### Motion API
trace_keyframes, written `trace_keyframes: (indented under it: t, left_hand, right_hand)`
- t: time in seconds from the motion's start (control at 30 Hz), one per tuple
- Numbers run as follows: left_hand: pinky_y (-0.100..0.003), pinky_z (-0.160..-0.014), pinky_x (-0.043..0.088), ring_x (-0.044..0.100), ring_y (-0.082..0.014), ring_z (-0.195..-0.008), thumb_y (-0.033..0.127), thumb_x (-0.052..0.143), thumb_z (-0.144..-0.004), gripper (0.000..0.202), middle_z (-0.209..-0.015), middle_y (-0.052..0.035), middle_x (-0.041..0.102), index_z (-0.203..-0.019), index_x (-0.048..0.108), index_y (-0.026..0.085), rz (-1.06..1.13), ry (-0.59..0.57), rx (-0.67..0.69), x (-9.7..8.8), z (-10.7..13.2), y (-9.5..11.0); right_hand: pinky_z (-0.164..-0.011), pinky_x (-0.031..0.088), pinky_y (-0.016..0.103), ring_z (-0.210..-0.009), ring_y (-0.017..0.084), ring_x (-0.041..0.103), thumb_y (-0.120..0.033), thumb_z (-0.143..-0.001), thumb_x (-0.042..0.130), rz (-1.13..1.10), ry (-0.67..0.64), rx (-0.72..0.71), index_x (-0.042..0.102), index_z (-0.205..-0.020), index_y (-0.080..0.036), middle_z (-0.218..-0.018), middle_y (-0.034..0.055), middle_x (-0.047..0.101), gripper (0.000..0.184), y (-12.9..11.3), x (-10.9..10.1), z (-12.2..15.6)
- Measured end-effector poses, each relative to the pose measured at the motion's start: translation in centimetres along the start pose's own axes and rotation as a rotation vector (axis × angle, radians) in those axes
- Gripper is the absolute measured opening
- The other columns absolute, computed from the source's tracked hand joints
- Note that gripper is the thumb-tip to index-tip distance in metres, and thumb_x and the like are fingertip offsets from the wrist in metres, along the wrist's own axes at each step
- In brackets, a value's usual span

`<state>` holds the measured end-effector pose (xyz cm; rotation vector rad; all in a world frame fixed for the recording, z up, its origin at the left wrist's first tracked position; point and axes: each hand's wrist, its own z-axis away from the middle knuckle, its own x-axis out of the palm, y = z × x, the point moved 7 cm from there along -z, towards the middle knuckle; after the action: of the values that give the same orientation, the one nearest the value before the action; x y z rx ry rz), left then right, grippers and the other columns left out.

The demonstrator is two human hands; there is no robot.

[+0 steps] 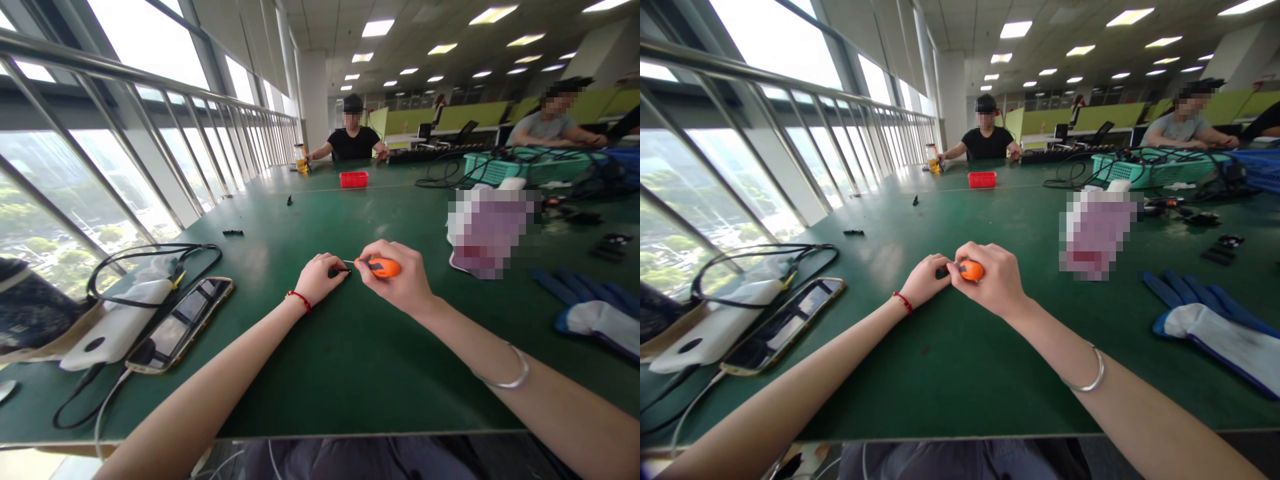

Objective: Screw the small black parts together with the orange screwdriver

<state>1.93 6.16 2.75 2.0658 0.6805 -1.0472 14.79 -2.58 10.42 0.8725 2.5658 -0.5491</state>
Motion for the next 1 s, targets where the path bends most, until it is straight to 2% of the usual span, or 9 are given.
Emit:
trace_keyframes:
  t: [0.1,0.23,0.33,0.63,1.0]
  left_hand:
    - [-0.031,-0.077,0.045,0.055,-0.0186,-0.082,0.029,0.054,-0.082,0.015,-0.082,-0.0029,0.063,-0.08,0.064,0.018,0.002,0.002,-0.003,-0.1,0.0,0.0]
    - [-0.032,-0.079,0.045,0.056,-0.0185,-0.084,0.029,0.055,-0.082,0.014,-0.085,-0.0026,0.063,-0.082,0.065,0.019,-0.006,-0.027,-0.015,-0.1,0.0,0.1]
    - [-0.032,-0.08,0.046,0.056,-0.0188,-0.086,0.027,0.055,-0.081,0.013,-0.087,-0.003,0.064,-0.084,0.066,0.02,-0.031,-0.037,-0.014,-0.2,0.1,0.5]
    - [-0.032,-0.08,0.046,0.057,-0.0186,-0.086,0.026,0.055,-0.081,0.013,-0.087,-0.0037,0.063,-0.084,0.065,0.019,-0.077,-0.043,-0.006,-0.3,0.1,1.1]
    - [-0.032,-0.079,0.047,0.058,-0.0188,-0.086,0.025,0.055,-0.081,0.013,-0.089,-0.0038,0.064,-0.085,0.066,0.019,-0.091,-0.045,-0.004,-0.4,0.2,1.1]
  right_hand:
    - [-0.058,0.041,0.026,-0.056,0.014,0.054,-0.036,-0.08,0.053,0.018,-0.008,0.048,0.049,-0.069,-0.023,-0.063,-0.0009,0.059,0.017,0.0,-0.4,-0.3]
    - [-0.052,0.038,0.024,-0.049,0.012,0.049,-0.038,-0.079,0.051,-0.039,0.013,0.226,0.042,-0.066,-0.023,-0.056,-0.0027,0.052,0.022,1.0,-1.0,-0.6]
    - [-0.051,0.037,0.024,-0.049,0.012,0.047,-0.04,-0.079,0.051,-0.07,0.041,0.301,0.041,-0.065,-0.023,-0.053,-0.0035,0.048,0.024,1.8,-1.3,-0.6]
    - [-0.055,0.037,0.024,-0.052,0.013,0.049,-0.04,-0.079,0.053,-0.066,0.06,0.347,0.044,-0.066,-0.023,-0.056,-0.0026,0.049,0.024,3.1,-1.3,-0.5]
    - [-0.056,0.039,0.025,-0.053,0.014,0.049,-0.041,-0.078,0.053,-0.082,-0.028,0.41,0.044,-0.068,-0.023,-0.056,-0.0028,0.049,0.023,3.8,0.0,-0.2]
